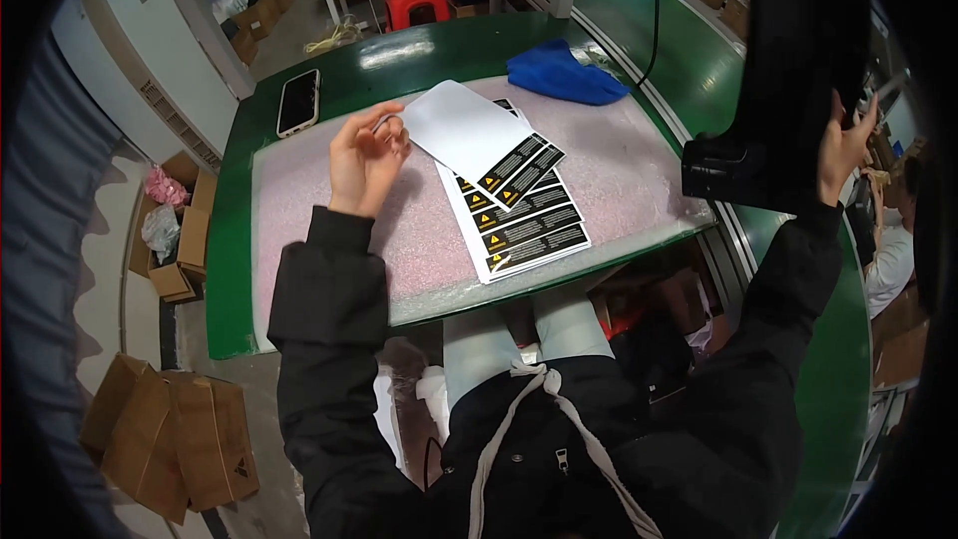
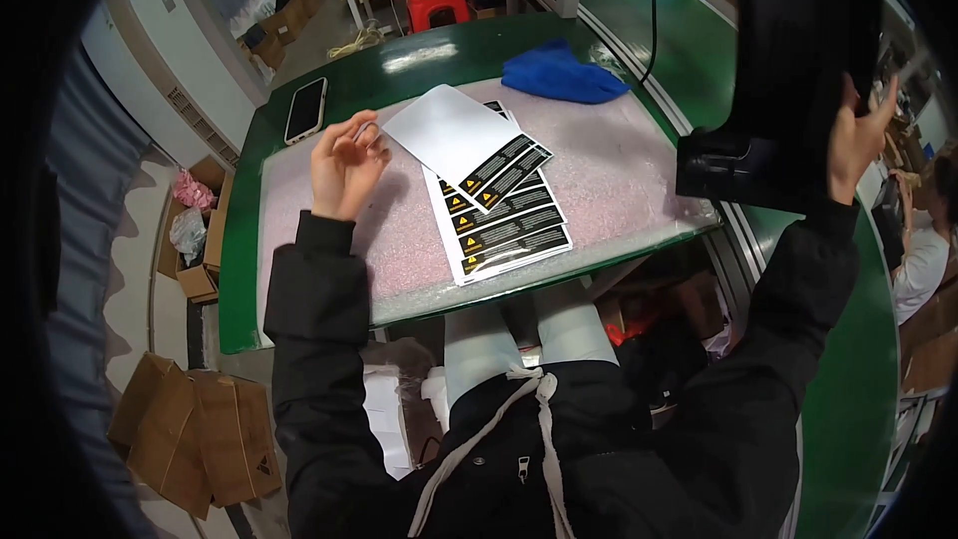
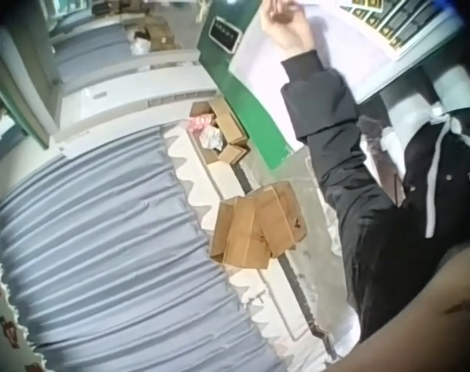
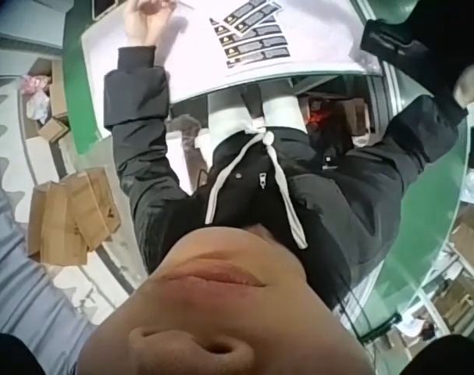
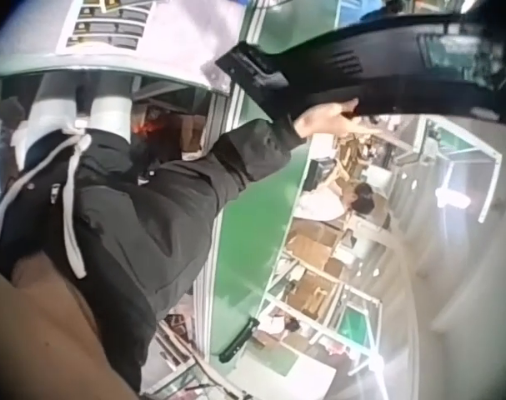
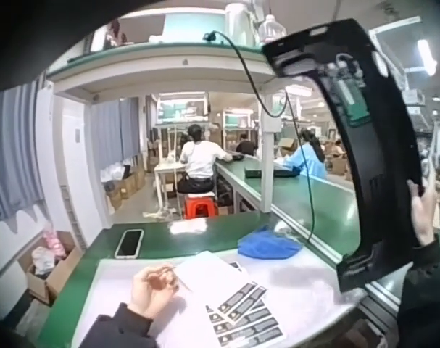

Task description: Applying warning labels to black plastic electronic components on an assembly line.

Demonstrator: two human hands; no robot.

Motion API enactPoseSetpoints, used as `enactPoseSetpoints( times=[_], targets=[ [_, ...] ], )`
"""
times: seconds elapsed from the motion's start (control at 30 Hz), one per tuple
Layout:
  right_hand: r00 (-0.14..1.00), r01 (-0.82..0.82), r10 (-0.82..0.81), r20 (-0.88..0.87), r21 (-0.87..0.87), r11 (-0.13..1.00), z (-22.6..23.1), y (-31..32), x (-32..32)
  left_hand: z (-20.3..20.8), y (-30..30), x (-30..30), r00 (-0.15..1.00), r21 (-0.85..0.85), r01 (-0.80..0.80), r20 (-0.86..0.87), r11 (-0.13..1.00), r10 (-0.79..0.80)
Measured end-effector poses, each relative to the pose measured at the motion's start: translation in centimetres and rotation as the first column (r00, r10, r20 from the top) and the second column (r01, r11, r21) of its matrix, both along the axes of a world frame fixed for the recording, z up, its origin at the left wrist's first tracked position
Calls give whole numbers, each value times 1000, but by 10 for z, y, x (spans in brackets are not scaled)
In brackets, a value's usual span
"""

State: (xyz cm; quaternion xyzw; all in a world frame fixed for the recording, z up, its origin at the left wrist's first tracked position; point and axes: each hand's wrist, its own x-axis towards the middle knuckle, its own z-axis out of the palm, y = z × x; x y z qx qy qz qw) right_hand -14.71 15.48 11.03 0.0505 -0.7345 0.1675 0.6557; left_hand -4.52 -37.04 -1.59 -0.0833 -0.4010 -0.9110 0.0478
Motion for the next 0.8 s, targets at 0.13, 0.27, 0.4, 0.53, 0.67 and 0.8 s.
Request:
enactPoseSetpoints(
  times=[0.13, 0.27, 0.4, 0.53, 0.67, 0.8],
  targets=[
    [982, -169, 166, 91, 33, 985, 3, -57, 18, 10, 32, 49, 999, -228, -20, -34, 973, 12],
    [945, -307, 327, 25, 419, 855, 8, -111, 18, 22, 78, 88, 997, -493, 78, 44, 867, -64],
    [900, -373, 436, 23, 558, 741, 8, -168, 19, 35, 109, 105, 981, -591, 172, 29, 788, -192],
    [836, -481, 539, 101, 607, 633, -5, -206, 30, 30, 126, 101, 994, -495, 93, -5, 864, -110],
    [832, -451, 544, 107, 702, 552, -23, -220, 43, 18, 137, 97, 1000, -480, 15, 24, 877, -4],
    [867, -405, 479, 136, 751, 521, -30, -215, 57, 18, 152, 90, 998, -482, -61, -38, 874, 49]
  ],
)
